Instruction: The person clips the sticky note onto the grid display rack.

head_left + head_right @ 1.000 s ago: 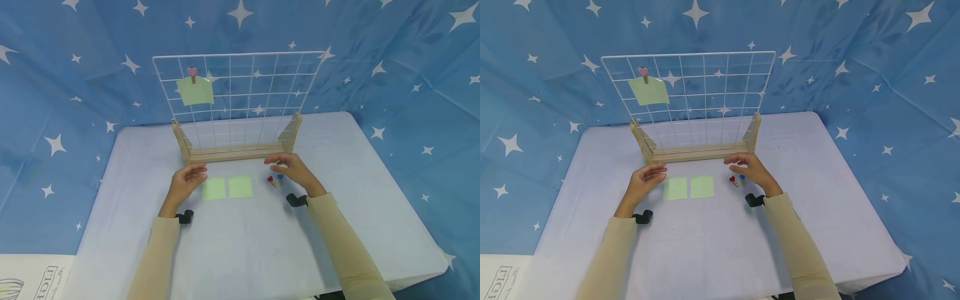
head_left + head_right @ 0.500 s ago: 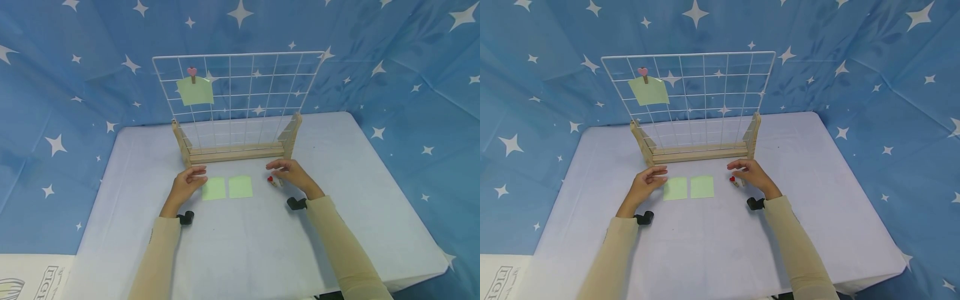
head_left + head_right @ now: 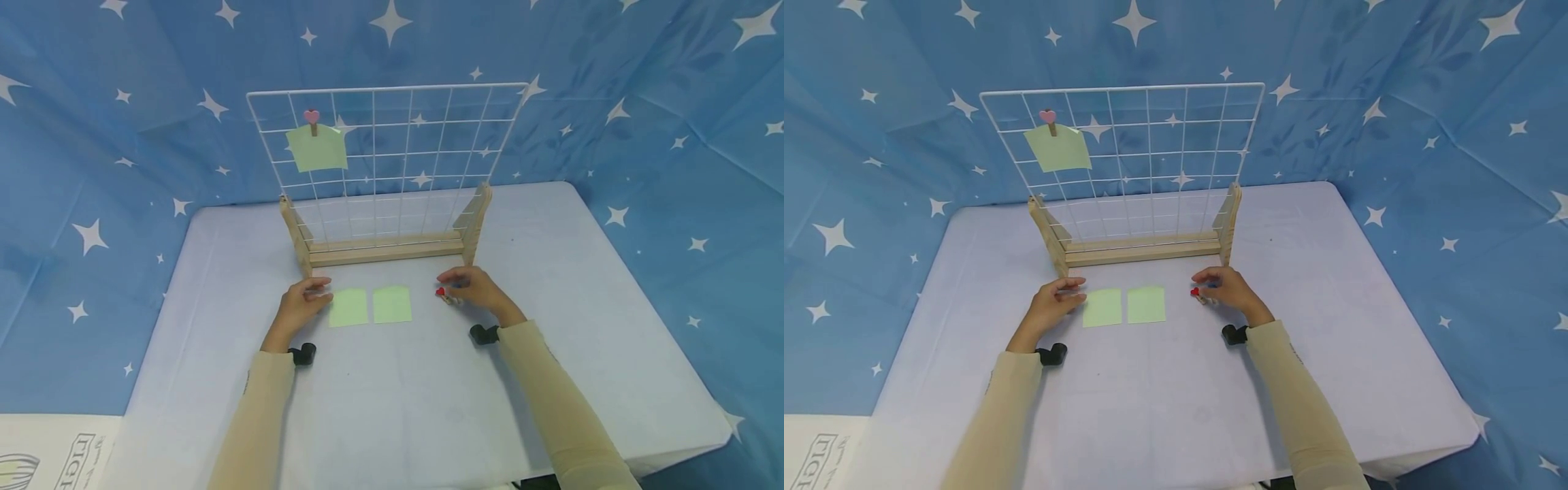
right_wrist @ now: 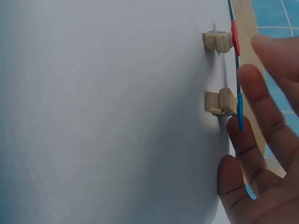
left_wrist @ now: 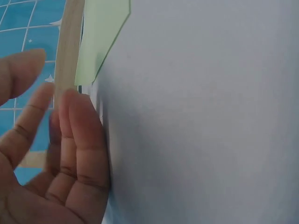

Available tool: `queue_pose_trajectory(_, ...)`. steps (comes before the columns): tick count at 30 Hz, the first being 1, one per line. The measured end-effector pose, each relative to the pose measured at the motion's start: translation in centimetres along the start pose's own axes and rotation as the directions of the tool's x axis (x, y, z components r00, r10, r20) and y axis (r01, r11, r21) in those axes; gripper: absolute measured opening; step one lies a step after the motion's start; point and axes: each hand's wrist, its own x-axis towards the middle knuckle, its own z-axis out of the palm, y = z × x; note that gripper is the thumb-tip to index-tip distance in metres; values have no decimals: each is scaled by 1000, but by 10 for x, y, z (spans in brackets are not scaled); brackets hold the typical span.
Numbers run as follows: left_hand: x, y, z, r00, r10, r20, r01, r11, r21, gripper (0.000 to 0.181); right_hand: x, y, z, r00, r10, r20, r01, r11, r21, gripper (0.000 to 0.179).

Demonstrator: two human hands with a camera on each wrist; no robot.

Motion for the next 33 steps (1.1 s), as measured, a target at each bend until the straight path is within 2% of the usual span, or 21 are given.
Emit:
queue_pose_trajectory(7,2,2,0,997,-63,37,57,986,154,44,1,-4,3,996,84,24,-82,994,-77,29)
queue_pose_trajectory(10,4,4,1,997,-69,35,61,978,201,41,1,-3,4,997,75,11,-73,992,-107,25)
queue_pose_trajectory(15,6,6,9,998,-55,-10,56,960,274,32,0,-1,4,998,61,-2,-61,992,-115,22)
queue_pose_trajectory(21,6,6,12,998,-48,-43,59,954,295,21,-2,-1,-1,997,71,-7,-71,994,-82,19)
queue_pose_trajectory(29,2,9,7,999,-50,-15,53,965,258,15,-3,2,-6,999,54,-7,-54,998,-33,7)
queue_pose_trajectory(33,1,13,2,998,-63,5,60,967,248,17,-3,0,-11,999,43,-20,-44,999,-12,13)
